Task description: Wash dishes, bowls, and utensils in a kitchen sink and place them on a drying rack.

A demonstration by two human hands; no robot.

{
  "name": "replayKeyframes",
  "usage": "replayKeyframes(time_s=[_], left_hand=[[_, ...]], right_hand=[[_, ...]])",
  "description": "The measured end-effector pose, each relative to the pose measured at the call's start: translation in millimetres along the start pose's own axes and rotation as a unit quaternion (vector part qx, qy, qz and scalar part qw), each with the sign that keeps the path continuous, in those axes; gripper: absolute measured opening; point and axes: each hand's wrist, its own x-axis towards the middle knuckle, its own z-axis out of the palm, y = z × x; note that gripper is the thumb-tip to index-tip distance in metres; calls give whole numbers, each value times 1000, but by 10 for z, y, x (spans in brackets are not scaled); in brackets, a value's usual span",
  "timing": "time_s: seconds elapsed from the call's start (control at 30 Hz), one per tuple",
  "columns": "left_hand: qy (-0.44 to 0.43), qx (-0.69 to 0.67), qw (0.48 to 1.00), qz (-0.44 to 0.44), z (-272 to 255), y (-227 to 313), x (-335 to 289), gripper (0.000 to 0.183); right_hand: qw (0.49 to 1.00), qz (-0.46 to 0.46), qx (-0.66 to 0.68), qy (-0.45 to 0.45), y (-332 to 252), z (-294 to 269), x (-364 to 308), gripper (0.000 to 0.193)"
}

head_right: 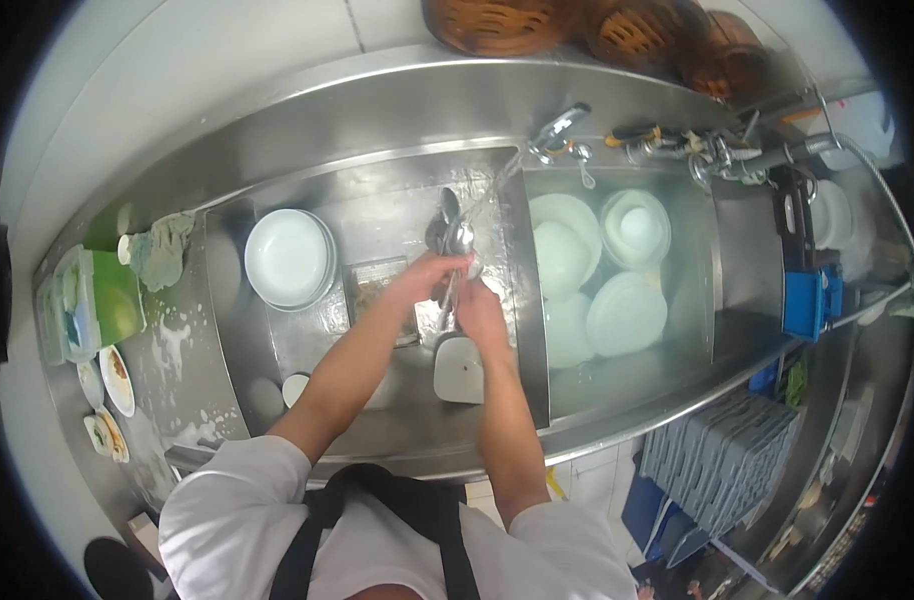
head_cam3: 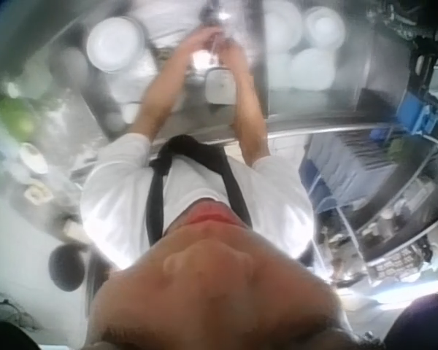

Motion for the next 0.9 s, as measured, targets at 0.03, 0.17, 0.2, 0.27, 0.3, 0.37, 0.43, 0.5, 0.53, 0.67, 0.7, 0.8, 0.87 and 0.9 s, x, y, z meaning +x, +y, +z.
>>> replayKeyframes(time_s=[0.03, 0.17, 0.2, 0.27, 0.3, 0.37, 0.43, 0.5, 0.53, 0.67, 0.7, 0.8, 0.87, 0.9], left_hand=[[5, 6, 1000, -14, -127, 21, 27, 49], [61, -125, 990, 24, 83, 24, -26, 55], [-22, -198, 978, 65, 57, 28, -43, 59], [-4, -71, 997, 38, 360, 143, -50, 62], [20, -68, 996, 58, -11, 112, -82, 59], [19, -51, 995, 86, -250, 123, -134, 54], [-18, 9, 992, 121, -97, 312, -173, 46], [-32, 48, 987, 147, -13, 453, -203, 41], [-44, 139, 985, 97, 75, 512, -193, 36], [-9, 326, 943, 58, -115, 433, 13, 34], [60, 313, 936, 149, -247, 296, 47, 33], [216, 244, 911, 253, -159, 237, 168, 33], [125, 176, 963, 160, 71, 428, 184, 46], [147, 102, 975, 132, 216, 436, 151, 54]], right_hand=[[988, 128, 24, -78, -30, -47, 73, 42], [959, 228, 151, -68, 160, -133, 645, 53], [940, 204, 267, -60, 166, 38, 836, 55], [896, 289, 315, -120, 571, 118, 1207, 62], [884, 270, 337, -182, 112, 346, 1247, 69], [807, 241, 324, -431, -214, 135, 1248, 88], [897, 260, 188, -304, -369, -246, 1148, 96], [944, 292, 52, -148, -122, -474, 1385, 79], [944, 293, 49, -143, 2, -422, 1427, 79], [963, -50, 232, -131, -33, -148, 1430, 44], [960, -31, 235, -148, -183, -138, 1297, 43], [968, -140, 205, -28, -284, -127, 762, 58], [941, -46, 334, 21, 101, -31, 398, 77], [964, -15, 265, 29, 283, 26, 240, 80]])
